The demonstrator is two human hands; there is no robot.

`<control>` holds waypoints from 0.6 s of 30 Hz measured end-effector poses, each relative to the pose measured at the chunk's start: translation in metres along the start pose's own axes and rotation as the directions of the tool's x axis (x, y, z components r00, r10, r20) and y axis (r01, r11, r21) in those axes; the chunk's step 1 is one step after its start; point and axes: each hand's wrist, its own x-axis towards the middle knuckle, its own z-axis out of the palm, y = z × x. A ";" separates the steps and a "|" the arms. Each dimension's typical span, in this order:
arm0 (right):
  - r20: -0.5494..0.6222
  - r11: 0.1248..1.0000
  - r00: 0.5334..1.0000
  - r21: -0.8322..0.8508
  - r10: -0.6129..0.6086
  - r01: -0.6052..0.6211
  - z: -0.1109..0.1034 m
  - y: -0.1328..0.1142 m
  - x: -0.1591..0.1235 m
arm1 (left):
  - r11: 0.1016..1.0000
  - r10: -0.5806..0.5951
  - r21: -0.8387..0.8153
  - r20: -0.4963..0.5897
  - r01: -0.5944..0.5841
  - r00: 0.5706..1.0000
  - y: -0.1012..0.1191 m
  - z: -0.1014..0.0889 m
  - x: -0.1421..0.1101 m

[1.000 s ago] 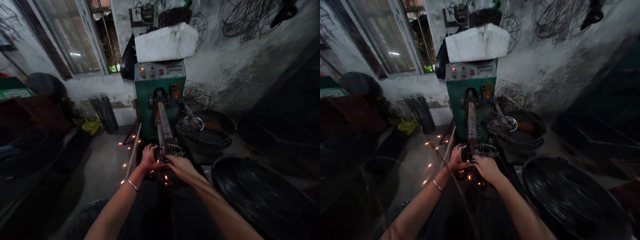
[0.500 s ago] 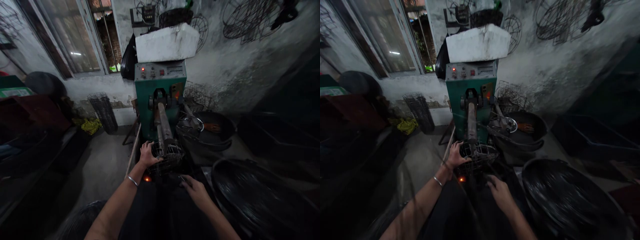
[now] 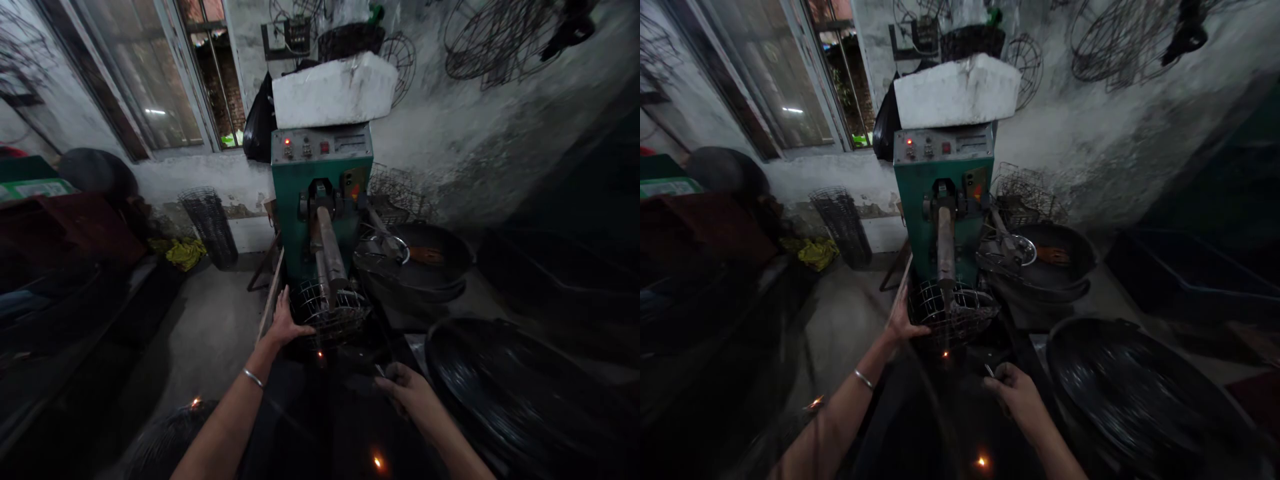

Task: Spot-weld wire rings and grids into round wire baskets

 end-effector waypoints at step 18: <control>0.529 0.966 0.816 0.222 -0.233 0.132 0.042 -0.082 -0.006 | 0.947 0.304 0.112 -0.019 -0.300 0.953 -0.008 -0.025 -0.036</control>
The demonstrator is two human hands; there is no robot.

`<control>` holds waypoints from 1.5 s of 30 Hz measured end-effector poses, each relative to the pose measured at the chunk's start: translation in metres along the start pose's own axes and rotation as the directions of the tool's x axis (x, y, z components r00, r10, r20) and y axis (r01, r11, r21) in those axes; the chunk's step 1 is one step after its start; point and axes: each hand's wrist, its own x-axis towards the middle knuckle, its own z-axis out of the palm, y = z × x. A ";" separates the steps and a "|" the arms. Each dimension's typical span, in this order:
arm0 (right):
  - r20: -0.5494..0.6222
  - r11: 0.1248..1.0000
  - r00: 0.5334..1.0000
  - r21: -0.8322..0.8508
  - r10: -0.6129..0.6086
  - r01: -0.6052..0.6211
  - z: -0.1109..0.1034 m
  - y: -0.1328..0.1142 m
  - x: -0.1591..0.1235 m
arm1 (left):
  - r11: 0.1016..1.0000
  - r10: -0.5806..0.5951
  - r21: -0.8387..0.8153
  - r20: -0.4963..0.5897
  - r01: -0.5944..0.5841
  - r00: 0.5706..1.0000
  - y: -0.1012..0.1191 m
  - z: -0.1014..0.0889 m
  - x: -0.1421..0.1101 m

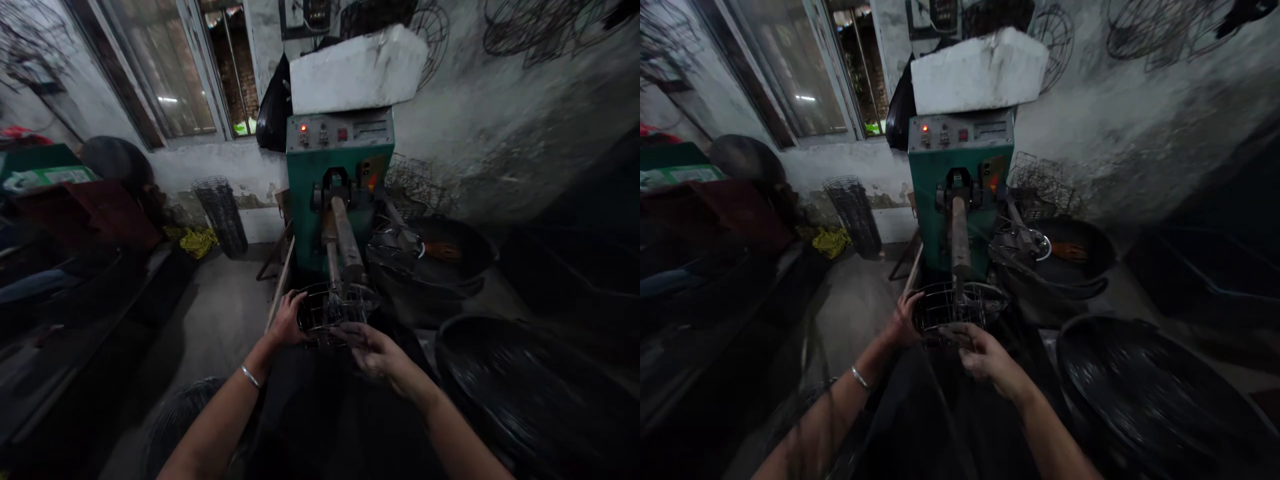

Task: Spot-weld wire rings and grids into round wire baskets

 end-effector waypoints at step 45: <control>0.025 -0.103 0.997 -0.994 0.071 0.032 -0.018 0.000 0.044 | 0.997 0.076 -0.001 0.157 -0.076 0.985 0.039 0.025 0.023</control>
